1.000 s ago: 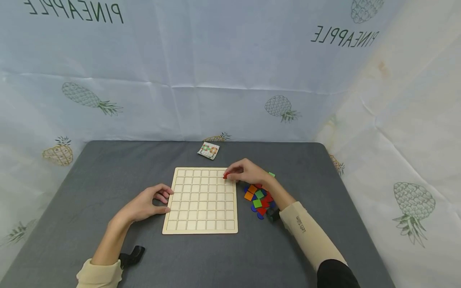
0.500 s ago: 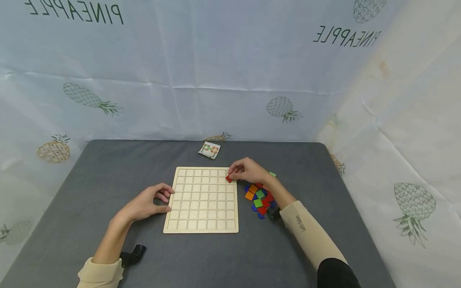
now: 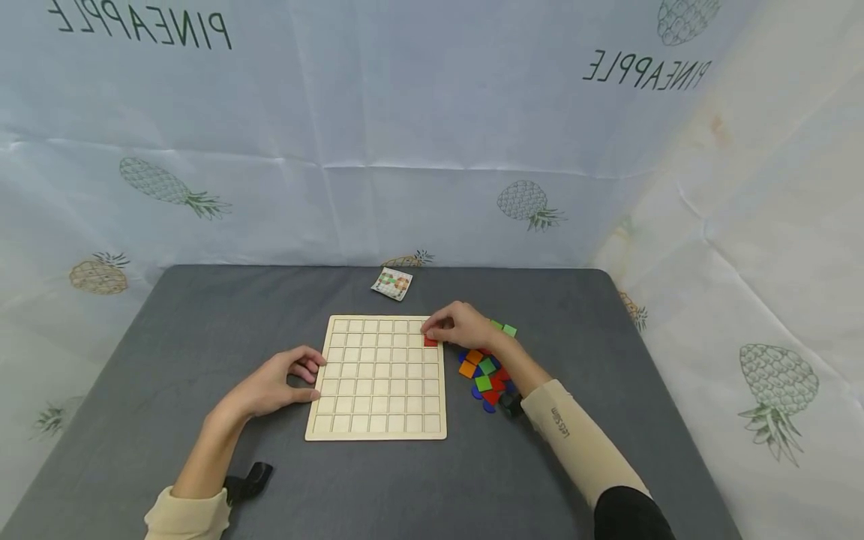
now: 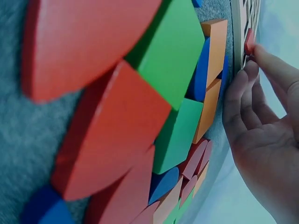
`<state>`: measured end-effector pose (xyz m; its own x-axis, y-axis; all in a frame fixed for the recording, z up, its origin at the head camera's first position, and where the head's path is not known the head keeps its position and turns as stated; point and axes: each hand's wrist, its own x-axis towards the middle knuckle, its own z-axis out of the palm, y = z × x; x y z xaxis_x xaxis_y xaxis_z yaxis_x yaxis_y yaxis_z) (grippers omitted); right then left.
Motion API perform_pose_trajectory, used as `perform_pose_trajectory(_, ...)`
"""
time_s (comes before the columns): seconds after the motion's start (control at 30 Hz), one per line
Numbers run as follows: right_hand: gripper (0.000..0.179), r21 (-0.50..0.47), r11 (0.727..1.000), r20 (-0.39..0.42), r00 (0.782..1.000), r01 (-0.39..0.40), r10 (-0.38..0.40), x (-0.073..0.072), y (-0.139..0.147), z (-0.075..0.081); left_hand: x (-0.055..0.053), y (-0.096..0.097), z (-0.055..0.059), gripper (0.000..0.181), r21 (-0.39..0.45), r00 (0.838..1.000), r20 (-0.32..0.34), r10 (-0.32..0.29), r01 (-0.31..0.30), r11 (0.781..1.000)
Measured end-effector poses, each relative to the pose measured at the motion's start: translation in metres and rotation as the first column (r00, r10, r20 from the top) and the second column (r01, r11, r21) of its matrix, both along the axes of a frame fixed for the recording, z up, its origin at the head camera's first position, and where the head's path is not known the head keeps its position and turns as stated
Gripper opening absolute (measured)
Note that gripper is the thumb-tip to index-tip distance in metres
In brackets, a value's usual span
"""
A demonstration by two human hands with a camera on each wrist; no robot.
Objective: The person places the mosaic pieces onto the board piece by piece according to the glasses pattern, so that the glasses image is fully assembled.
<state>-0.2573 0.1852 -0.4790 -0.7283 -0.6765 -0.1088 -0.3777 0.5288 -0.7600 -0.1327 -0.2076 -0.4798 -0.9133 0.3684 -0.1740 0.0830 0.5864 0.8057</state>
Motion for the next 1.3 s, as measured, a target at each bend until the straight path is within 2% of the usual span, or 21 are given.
perform_pose_trajectory(0.4,0.018,0.004,1.000,-0.006,1.000,0.012,-0.011,-0.001,-0.001,0.003,0.001,-0.001,-0.003,0.044,0.023,1.000,-0.013,-0.002,0.002,1.000)
perform_pose_trajectory(0.57,0.018,-0.020,1.000,-0.040,0.999,0.018,-0.019,-0.006,-0.005,0.009,0.000,-0.001,-0.002,0.044,0.016,1.000,-0.006,-0.002,0.003,1.000)
perform_pose_trajectory(0.73,0.018,-0.064,0.996,-0.068,0.995,0.068,-0.073,-0.015,-0.014,0.012,-0.002,-0.002,-0.002,0.045,0.011,1.000,-0.003,-0.004,0.004,1.000)
perform_pose_trajectory(0.9,0.018,-0.089,0.986,-0.071,0.987,0.138,-0.145,-0.027,-0.027,0.008,-0.003,-0.002,-0.002,0.045,0.010,1.000,-0.005,-0.002,0.002,1.000)
perform_pose_trajectory(1.1,0.016,-0.084,0.980,-0.052,0.981,0.181,-0.185,-0.040,-0.046,0.003,-0.001,-0.001,-0.001,0.045,0.012,1.000,0.001,0.002,-0.002,1.000)
perform_pose_trajectory(1.3,0.018,-0.072,0.971,-0.083,0.969,0.227,-0.233,-0.047,-0.061,-0.003,0.002,0.000,0.000,0.044,0.013,1.000,0.003,0.001,-0.001,1.000)
